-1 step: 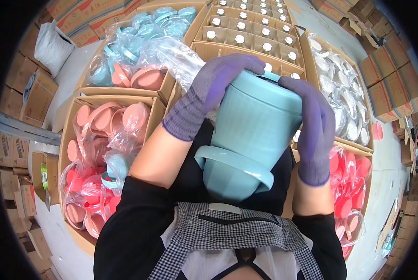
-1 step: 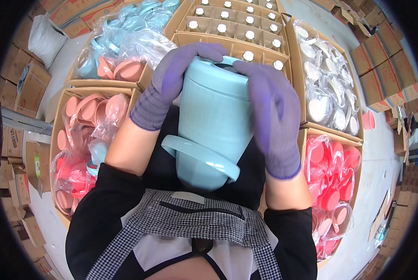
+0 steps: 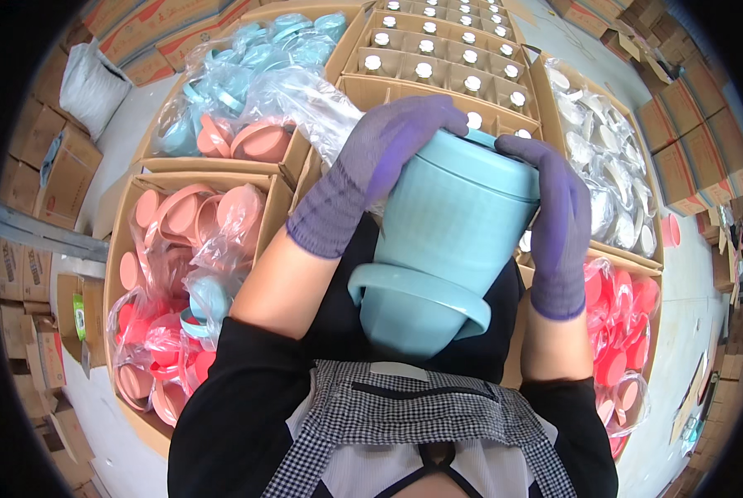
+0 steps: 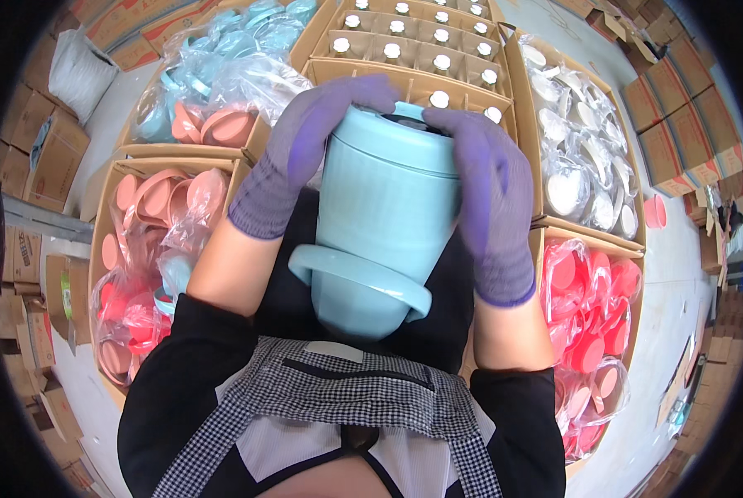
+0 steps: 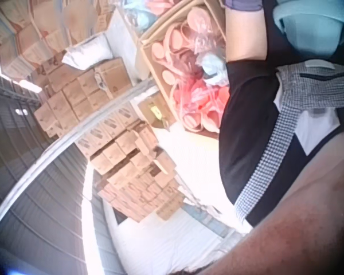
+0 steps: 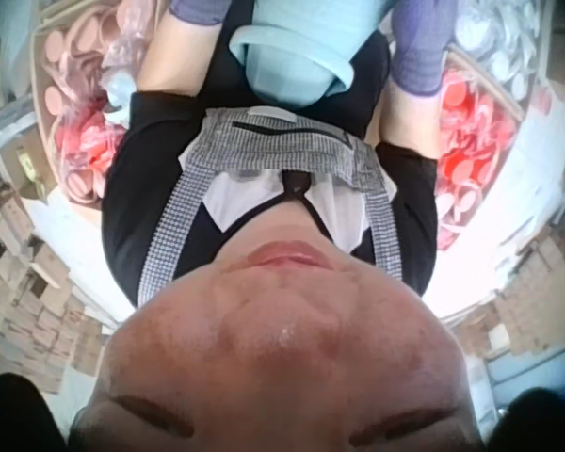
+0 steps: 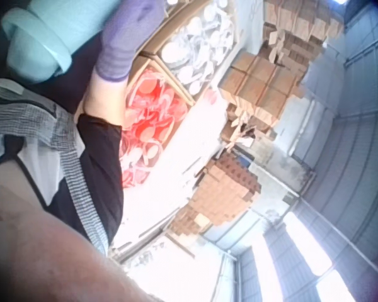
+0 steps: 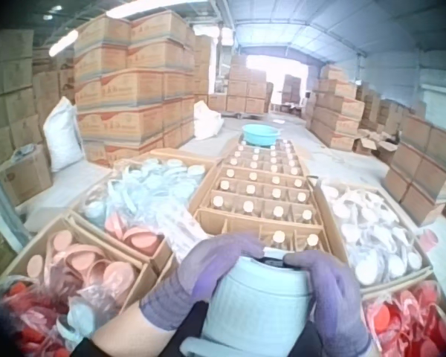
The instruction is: The person assembles light blue and pink plastic kitchenware by inserting a stainless steel strainer into the body and securing the lid. They then place each assembled unit into a clear plastic bag and set it into a cardboard box.
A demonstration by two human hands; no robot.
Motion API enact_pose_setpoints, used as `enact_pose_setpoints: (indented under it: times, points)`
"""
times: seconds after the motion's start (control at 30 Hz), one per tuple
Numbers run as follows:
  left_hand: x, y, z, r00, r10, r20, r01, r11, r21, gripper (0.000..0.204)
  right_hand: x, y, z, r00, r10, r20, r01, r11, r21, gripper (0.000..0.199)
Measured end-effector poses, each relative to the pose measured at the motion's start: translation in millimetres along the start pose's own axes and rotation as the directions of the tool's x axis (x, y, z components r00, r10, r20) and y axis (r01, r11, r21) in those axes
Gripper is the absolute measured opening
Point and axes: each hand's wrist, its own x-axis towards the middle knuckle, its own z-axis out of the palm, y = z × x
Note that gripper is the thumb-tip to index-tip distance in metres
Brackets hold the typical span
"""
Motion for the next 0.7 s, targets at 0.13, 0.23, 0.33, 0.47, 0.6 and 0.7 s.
enact_pose_setpoints:
  times: [0.13,0.23,0.33,0.47,0.6,0.7]
  points:
    - [9.2,34.9,7.8,0.979,0.199,0.031,-0.201,0.947,0.253,0.041,7.5,58.9,22.7,0.893,0.362,0.268,-0.43,0.505,0.749,0.042]
    - [25.4,70.3,31.9,0.993,0.071,0.09,-0.106,0.868,0.485,0.042,14.8,84.1,47.2,0.852,0.376,0.365,-0.49,0.328,0.808,0.044]
    - [54.7,90.6,58.6,0.938,-0.194,0.287,-0.026,0.787,0.616,0.046,32.4,88.2,68.9,0.814,0.36,0.457,-0.536,0.161,0.829,0.045]
    - [74.8,92.1,77.9,0.884,-0.308,0.351,-0.029,0.715,0.698,0.05,41.1,92.5,84.1,0.791,0.338,0.51,-0.549,0.026,0.835,0.046]
    - [47.7,66.9,32.0,0.992,0.049,0.115,-0.098,0.877,0.471,0.05,21.6,108.1,70.6,0.795,0.366,0.483,-0.531,0.037,0.847,0.047]
    - [21.4,29.5,-8.1,0.965,-0.248,0.081,0.245,0.969,0.043,0.048,6.3,99.2,43.6,0.928,0.244,0.28,-0.347,0.296,0.89,0.044]
